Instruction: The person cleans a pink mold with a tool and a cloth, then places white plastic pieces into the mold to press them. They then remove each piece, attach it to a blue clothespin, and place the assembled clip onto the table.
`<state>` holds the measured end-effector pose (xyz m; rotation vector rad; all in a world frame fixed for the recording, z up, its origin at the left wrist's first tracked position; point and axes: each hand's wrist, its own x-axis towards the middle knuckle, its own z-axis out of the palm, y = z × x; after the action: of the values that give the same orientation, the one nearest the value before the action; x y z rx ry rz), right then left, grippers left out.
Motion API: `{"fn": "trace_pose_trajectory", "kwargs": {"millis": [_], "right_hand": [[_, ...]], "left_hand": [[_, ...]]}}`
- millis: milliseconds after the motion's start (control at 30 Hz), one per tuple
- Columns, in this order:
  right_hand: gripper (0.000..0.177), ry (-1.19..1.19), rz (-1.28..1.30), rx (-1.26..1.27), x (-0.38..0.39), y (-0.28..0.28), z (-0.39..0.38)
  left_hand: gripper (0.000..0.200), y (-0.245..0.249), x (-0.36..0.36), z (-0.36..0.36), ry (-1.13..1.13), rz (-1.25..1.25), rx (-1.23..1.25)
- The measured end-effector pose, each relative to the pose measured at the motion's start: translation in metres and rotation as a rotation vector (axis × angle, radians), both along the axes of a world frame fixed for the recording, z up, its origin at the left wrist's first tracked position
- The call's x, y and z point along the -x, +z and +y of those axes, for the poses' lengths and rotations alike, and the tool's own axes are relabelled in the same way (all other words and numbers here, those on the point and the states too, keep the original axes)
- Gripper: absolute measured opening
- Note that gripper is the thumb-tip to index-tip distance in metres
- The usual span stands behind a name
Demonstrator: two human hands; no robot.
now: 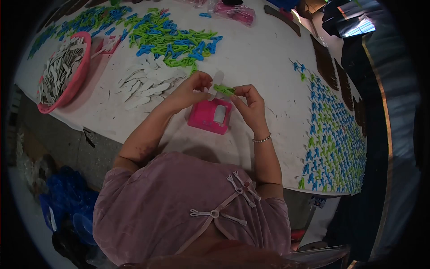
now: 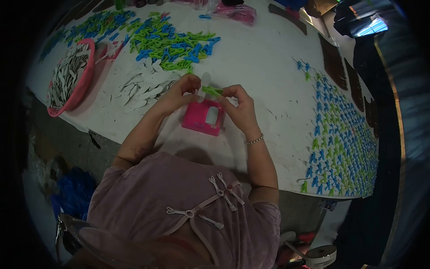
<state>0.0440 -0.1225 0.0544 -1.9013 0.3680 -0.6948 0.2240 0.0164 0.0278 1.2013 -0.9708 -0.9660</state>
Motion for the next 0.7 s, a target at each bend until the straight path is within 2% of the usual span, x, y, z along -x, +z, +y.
{"fn": "trace_pose_trajectory", "kwargs": {"millis": [33,67,100,133,167,200,233,300,333,400,700], "right_hand": [[0.016,-0.029,-0.012,0.014,-0.001,0.0,-0.012],[0.015,-0.097,0.012,-0.084,-0.004,-0.001,-0.026],[0.015,-0.161,0.033,-0.185,-0.007,-0.002,-0.043],[0.015,-0.182,0.019,-0.176,-0.012,-0.004,-0.063],[0.014,-0.303,-0.017,-0.27,-0.019,-0.007,-0.085],[0.014,-0.419,-0.055,-0.367,-0.026,-0.011,-0.107],[0.014,-0.429,-0.07,-0.364,-0.03,-0.016,-0.128],[0.012,-0.571,-0.15,-0.77,-0.036,-0.028,-0.168],[0.012,-0.579,-0.169,-0.769,-0.04,-0.033,-0.186],[0.012,-0.685,-0.213,-0.971,-0.046,-0.043,-0.219],[0.012,-0.939,-0.42,-1.006,-0.068,-0.053,-0.315]], "left_hand": [[0.041,-0.001,-0.001,-0.002,0.058,0.009,0.026],[0.041,-0.004,-0.003,-0.006,0.029,-0.003,0.04],[0.036,-0.01,-0.005,-0.01,0.143,0.013,0.006],[0.031,-0.017,-0.008,-0.014,0.26,0.029,-0.029],[0.031,-0.031,-0.012,-0.018,0.243,0.019,-0.019],[0.027,-0.048,-0.018,-0.022,0.295,-0.087,0.012],[0.024,-0.057,-0.022,-0.026,0.35,-0.193,0.044],[0.019,-0.06,-0.021,-0.032,0.397,-0.163,0.067],[0.015,-0.06,-0.02,-0.034,0.455,-0.119,0.08],[0.013,-0.059,-0.018,-0.035,0.461,-0.123,0.103],[0.007,-0.06,-0.018,-0.031,0.469,-0.119,0.042]]}}
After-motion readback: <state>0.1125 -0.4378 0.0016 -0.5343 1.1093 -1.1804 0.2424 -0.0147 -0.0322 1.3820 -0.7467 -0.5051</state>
